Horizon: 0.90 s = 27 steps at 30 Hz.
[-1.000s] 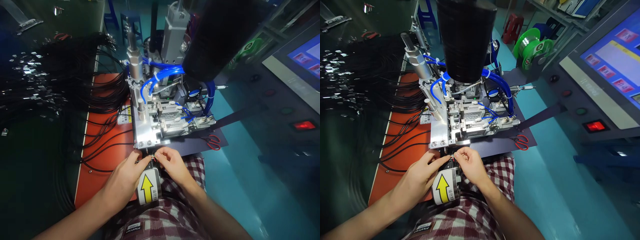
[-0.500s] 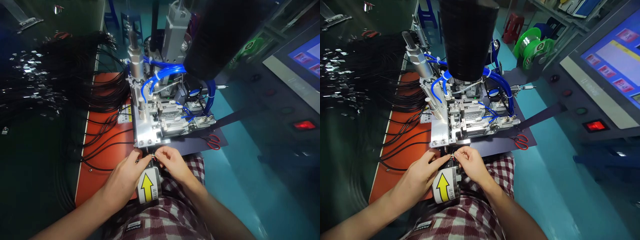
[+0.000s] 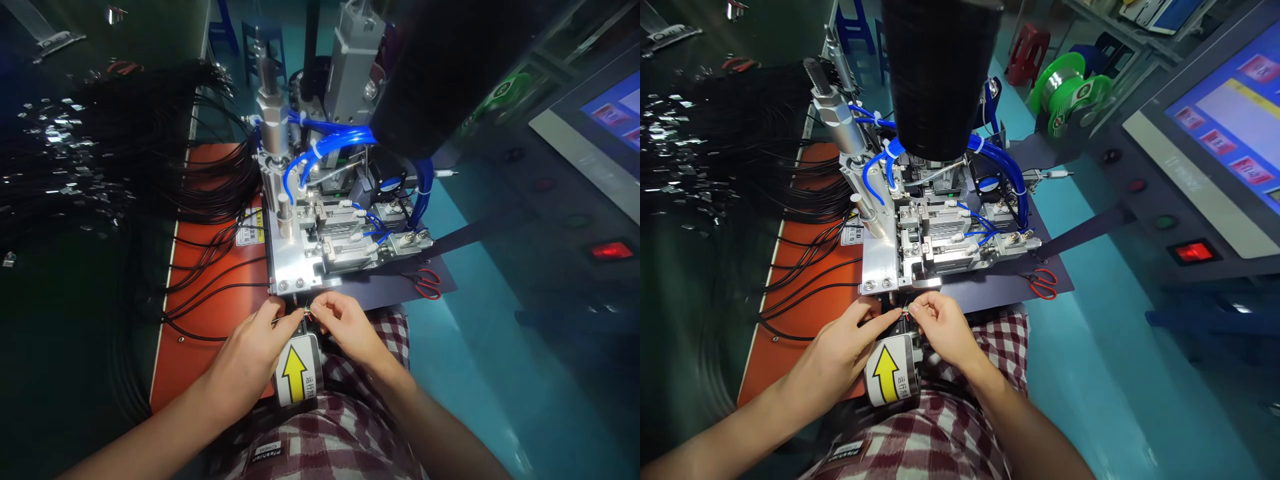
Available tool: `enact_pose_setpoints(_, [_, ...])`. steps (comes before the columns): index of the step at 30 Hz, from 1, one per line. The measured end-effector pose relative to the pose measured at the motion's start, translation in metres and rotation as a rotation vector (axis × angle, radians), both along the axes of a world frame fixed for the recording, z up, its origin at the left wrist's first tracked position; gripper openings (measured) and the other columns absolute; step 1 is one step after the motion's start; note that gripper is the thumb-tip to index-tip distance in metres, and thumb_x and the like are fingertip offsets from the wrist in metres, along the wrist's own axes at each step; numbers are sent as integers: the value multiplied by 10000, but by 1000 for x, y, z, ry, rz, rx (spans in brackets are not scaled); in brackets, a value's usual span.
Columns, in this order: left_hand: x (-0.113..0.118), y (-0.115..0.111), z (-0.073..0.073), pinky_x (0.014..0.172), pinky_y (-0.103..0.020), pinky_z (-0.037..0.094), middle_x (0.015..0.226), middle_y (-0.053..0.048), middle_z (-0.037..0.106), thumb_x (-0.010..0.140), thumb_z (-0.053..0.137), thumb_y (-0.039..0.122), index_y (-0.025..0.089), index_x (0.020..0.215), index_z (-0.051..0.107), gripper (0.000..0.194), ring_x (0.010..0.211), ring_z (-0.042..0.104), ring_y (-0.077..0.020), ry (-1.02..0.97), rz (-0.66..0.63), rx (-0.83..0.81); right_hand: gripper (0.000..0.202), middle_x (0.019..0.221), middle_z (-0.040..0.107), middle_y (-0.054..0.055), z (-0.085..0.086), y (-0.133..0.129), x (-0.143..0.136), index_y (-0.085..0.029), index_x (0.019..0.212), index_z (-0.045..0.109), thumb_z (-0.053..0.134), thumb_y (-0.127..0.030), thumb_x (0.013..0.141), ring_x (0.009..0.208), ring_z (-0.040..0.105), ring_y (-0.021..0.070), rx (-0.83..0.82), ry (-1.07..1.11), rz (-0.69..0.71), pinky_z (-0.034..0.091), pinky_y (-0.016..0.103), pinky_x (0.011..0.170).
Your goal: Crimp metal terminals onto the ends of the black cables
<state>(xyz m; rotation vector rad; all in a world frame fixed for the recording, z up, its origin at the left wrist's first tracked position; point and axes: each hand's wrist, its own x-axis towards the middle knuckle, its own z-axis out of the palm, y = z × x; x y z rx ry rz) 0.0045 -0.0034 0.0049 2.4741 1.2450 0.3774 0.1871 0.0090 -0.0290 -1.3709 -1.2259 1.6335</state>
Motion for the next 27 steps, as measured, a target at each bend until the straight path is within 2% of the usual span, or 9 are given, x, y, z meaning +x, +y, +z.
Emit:
enact_pose_setpoints(16, [-1, 0, -2, 560, -299, 500, 884, -59, 473, 822, 410, 39, 202, 1150, 532, 386, 667, 557, -179, 38, 9, -17, 249, 606, 479, -35, -7, -1, 1, -162, 744, 545, 578, -397, 817, 531, 442, 113, -23, 109, -11, 349, 244, 527])
enact_pose_setpoints(27, [-1, -1, -3, 569, -298, 499, 886, -61, 483, 833, 430, 61, 206, 1154, 528, 365, 675, 553, -180, 31, 13, -11, 158, 652, 492, -19, -1, -3, 0, -157, 772, 535, 528, -290, 858, 568, 454, 120, 71, 35, 5, 371, 245, 548])
